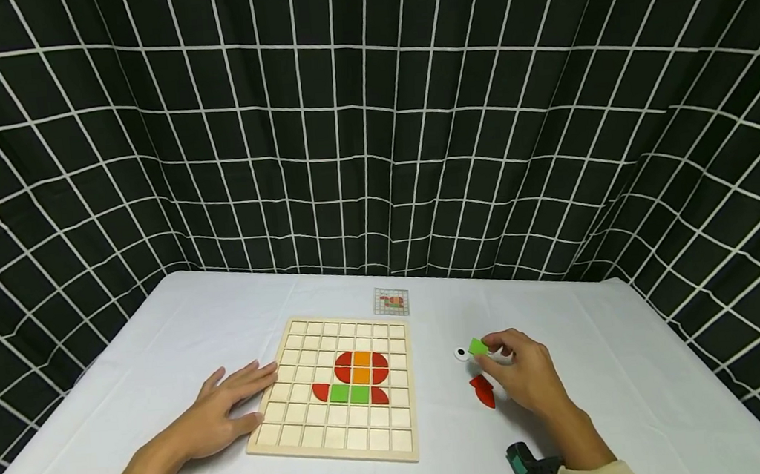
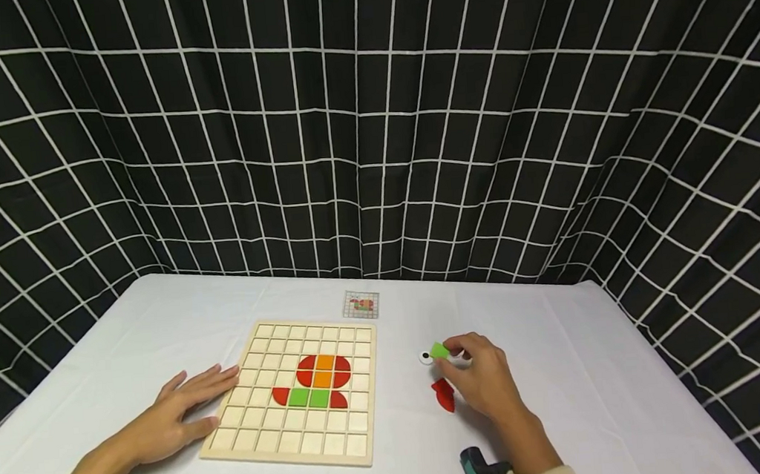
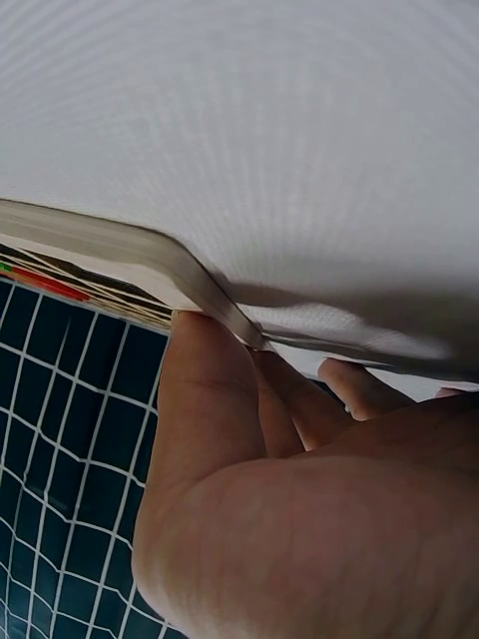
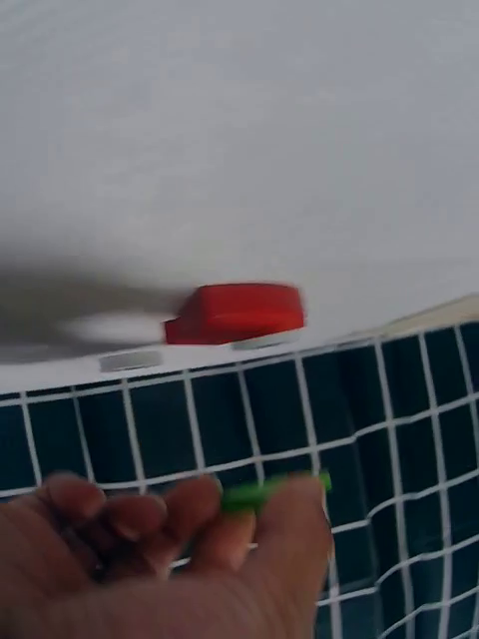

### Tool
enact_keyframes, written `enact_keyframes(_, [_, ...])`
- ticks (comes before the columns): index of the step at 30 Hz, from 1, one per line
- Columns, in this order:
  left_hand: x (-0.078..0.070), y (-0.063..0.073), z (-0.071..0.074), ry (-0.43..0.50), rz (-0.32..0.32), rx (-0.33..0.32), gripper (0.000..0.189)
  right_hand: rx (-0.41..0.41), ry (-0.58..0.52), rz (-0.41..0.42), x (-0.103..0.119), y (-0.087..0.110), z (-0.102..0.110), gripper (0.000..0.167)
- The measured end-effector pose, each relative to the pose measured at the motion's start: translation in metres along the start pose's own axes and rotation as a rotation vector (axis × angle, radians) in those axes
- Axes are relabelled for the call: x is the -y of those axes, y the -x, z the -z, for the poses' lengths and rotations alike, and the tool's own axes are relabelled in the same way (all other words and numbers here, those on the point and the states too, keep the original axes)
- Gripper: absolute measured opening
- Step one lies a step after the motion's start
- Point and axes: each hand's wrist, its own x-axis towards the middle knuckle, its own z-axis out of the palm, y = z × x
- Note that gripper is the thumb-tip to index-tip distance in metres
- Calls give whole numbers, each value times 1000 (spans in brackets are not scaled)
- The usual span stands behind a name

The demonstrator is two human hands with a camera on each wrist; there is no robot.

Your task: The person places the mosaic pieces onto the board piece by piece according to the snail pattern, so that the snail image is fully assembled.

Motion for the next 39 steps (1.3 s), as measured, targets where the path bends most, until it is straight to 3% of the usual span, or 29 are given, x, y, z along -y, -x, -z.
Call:
enact_keyframes(14, [1,1,0,3,7,5,52,-30,-113,191,53,-16,-16,26])
enact_keyframes(31, [1,0,0,-3,2,6,53,68,-246,173,117,-23,-58,23])
enact_keyframes(39, [4,0,0,-6,3,10,53,128,-268,169,138,-23,-80,20])
